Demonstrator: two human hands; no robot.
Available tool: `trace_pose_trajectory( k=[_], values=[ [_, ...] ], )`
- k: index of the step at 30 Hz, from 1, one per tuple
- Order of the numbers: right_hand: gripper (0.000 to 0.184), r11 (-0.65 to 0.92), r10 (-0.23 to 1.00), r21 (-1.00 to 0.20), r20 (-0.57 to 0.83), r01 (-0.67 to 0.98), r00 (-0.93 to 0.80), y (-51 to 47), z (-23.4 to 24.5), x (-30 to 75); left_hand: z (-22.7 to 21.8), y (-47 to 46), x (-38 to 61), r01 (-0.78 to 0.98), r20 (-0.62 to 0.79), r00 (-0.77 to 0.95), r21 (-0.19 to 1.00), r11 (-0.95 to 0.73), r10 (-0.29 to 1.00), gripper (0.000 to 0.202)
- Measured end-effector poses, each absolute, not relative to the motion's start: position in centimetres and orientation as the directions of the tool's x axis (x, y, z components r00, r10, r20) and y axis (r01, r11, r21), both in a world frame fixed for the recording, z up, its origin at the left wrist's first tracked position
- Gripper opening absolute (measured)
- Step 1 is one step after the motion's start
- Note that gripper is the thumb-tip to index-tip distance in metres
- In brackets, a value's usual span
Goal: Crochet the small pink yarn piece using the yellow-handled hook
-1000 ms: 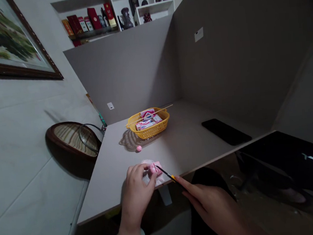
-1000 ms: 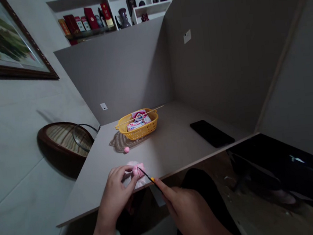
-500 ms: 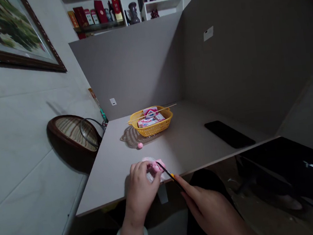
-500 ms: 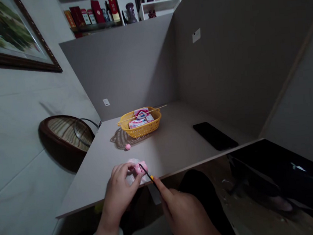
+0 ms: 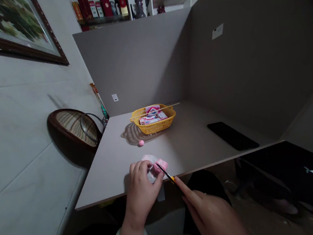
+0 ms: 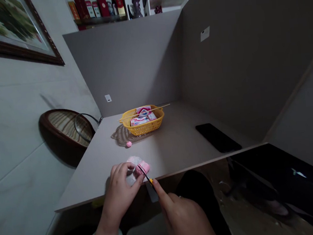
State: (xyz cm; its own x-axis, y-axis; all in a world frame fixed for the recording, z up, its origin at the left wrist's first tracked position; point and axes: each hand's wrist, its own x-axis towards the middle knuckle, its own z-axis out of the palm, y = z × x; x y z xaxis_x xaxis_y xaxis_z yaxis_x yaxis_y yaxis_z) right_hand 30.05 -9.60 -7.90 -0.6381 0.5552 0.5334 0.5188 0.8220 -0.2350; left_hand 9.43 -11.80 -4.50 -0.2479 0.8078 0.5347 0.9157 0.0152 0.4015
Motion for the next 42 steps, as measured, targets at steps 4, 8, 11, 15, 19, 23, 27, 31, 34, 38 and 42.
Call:
trace_pose_trajectory(
  k=[4, 8, 11, 15, 19, 23, 27, 31, 34, 38, 42],
  values=[
    [0.050, 0.819, 0.555, -0.220, 0.538, 0.530, -0.634, -9.4, -7.9, 30.3, -4.6, -11.7, 9.4, 0.918, 0.551, -0.243, 0.397, 0.006, 0.799, 0.017],
    [0.050, 0.809, 0.558, -0.183, 0.536, 0.558, -0.634, -9.2, -8.2, 30.1, -4.5, -11.7, 9.5, 0.917, 0.549, -0.237, 0.398, -0.002, 0.802, 0.016],
    [0.051, 0.805, 0.557, -0.158, 0.532, 0.572, -0.637, -9.2, -8.5, 29.7, -4.5, -11.7, 9.6, 0.916, 0.551, -0.231, 0.401, -0.011, 0.802, 0.013],
    [0.053, 0.803, 0.558, -0.141, 0.517, 0.578, -0.649, -9.1, -8.5, 29.1, -4.6, -11.7, 9.5, 0.914, 0.557, -0.230, 0.405, -0.020, 0.798, 0.012],
    [0.054, 0.807, 0.565, -0.166, 0.494, 0.566, -0.661, -8.9, -7.9, 28.0, -4.5, -11.8, 9.0, 0.921, 0.580, -0.231, 0.388, -0.016, 0.781, 0.010],
    [0.059, 0.806, 0.580, -0.196, 0.446, 0.558, -0.681, -8.9, -7.6, 26.9, -4.5, -11.8, 8.5, 0.932, 0.601, -0.260, 0.360, 0.034, 0.756, 0.009],
    [0.058, 0.816, 0.576, -0.251, 0.438, 0.521, -0.690, -9.0, -8.5, 27.1, -4.6, -11.7, 8.7, 0.935, 0.617, -0.299, 0.343, 0.094, 0.728, 0.013],
    [0.057, 0.836, 0.545, -0.252, 0.473, 0.487, -0.692, -9.0, -8.9, 27.3, -4.7, -11.8, 9.0, 0.935, 0.613, -0.302, 0.341, 0.101, 0.730, 0.011],
    [0.058, 0.826, 0.556, -0.216, 0.458, 0.521, -0.693, -8.7, -7.9, 26.4, -4.7, -11.8, 9.0, 0.938, 0.624, -0.291, 0.335, 0.088, 0.725, 0.009],
    [0.062, 0.809, 0.587, -0.251, 0.391, 0.532, -0.708, -7.9, -6.4, 25.9, -4.9, -11.7, 8.8, 0.940, 0.656, -0.306, 0.323, 0.110, 0.690, 0.009],
    [0.066, 0.816, 0.579, -0.309, 0.430, 0.489, -0.693, -7.8, -7.3, 27.2, -5.1, -11.9, 8.6, 0.945, 0.650, -0.275, 0.319, 0.074, 0.709, 0.012]
  ],
)
